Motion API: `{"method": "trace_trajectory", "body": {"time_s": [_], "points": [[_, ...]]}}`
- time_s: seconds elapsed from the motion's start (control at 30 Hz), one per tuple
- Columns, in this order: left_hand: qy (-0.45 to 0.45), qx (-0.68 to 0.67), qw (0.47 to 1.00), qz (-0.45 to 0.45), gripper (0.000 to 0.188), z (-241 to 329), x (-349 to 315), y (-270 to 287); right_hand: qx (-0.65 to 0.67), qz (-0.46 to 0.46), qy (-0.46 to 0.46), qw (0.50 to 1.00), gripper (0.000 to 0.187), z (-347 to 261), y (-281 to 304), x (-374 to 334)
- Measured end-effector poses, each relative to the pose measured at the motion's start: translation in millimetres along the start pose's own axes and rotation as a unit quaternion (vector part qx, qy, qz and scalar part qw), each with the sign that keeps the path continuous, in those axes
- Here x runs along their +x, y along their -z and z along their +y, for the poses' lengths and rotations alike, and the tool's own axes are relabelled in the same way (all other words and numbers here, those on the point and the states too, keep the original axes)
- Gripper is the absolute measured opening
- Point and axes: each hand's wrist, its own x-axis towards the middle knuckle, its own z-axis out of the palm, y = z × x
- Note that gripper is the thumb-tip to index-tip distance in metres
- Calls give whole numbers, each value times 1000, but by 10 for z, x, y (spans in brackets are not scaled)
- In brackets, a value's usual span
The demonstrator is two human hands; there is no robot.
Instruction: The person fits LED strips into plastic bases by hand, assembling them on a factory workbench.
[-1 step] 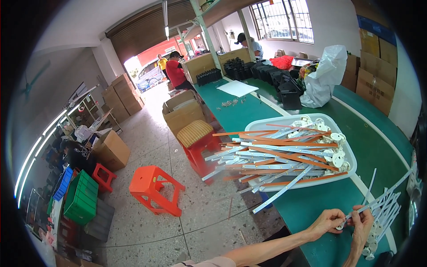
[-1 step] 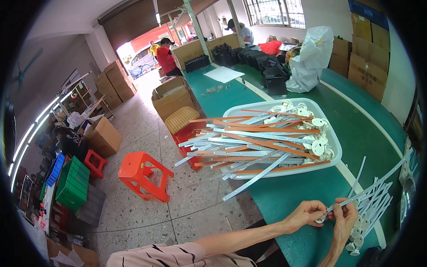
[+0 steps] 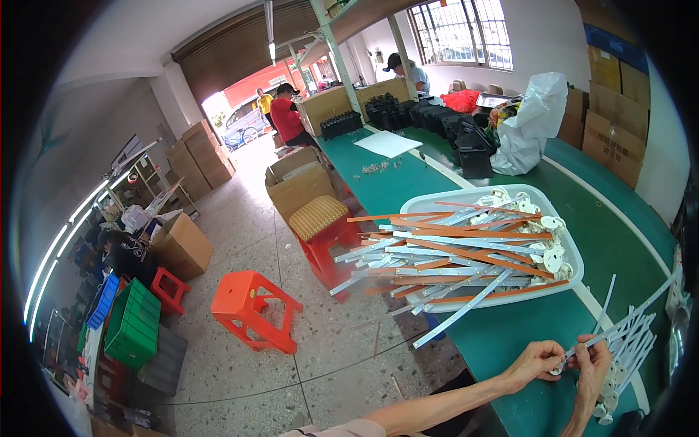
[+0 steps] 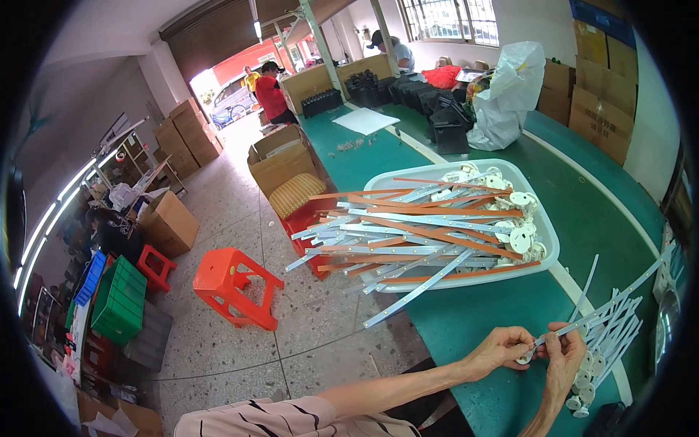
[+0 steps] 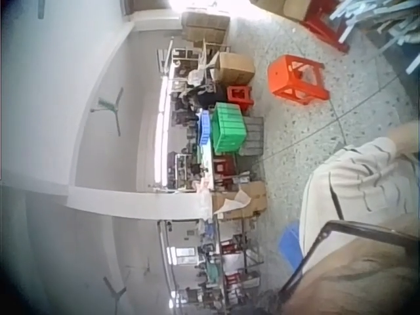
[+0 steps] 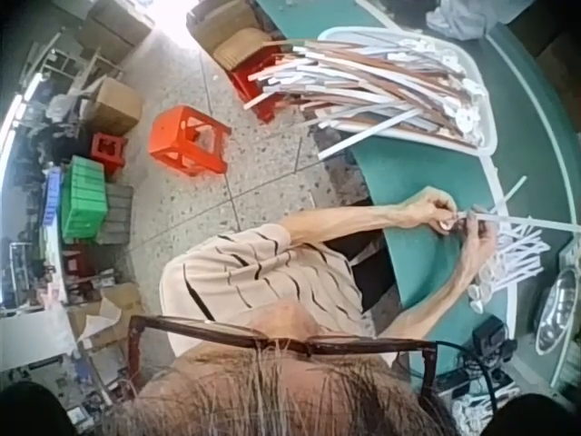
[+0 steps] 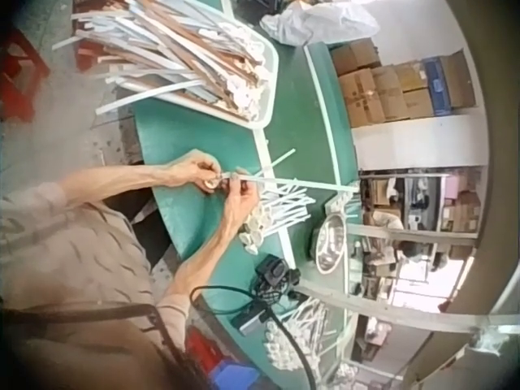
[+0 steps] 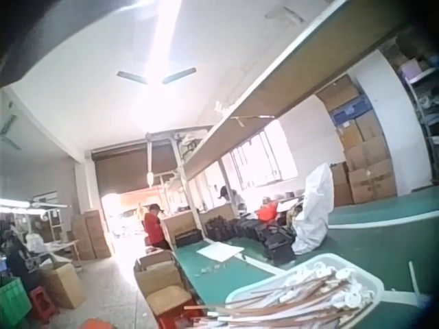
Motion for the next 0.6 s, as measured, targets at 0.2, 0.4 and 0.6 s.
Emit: {"method": "trace_trajectory", "body": {"time_s": [0.2, 0.4, 0.6], "points": [[14, -4, 1000, -3, 13, -4, 29, 32, 3, -1, 6, 1000, 13, -3, 3, 7], [12, -12, 1000, -11, 22, 18, 10, 5, 6, 7, 4, 1000, 15, 10, 14, 9], [10, -9, 1000, 3, 40, -40, 22, 32, 9, 27, 15, 999, 19, -38, 14, -11]]}}
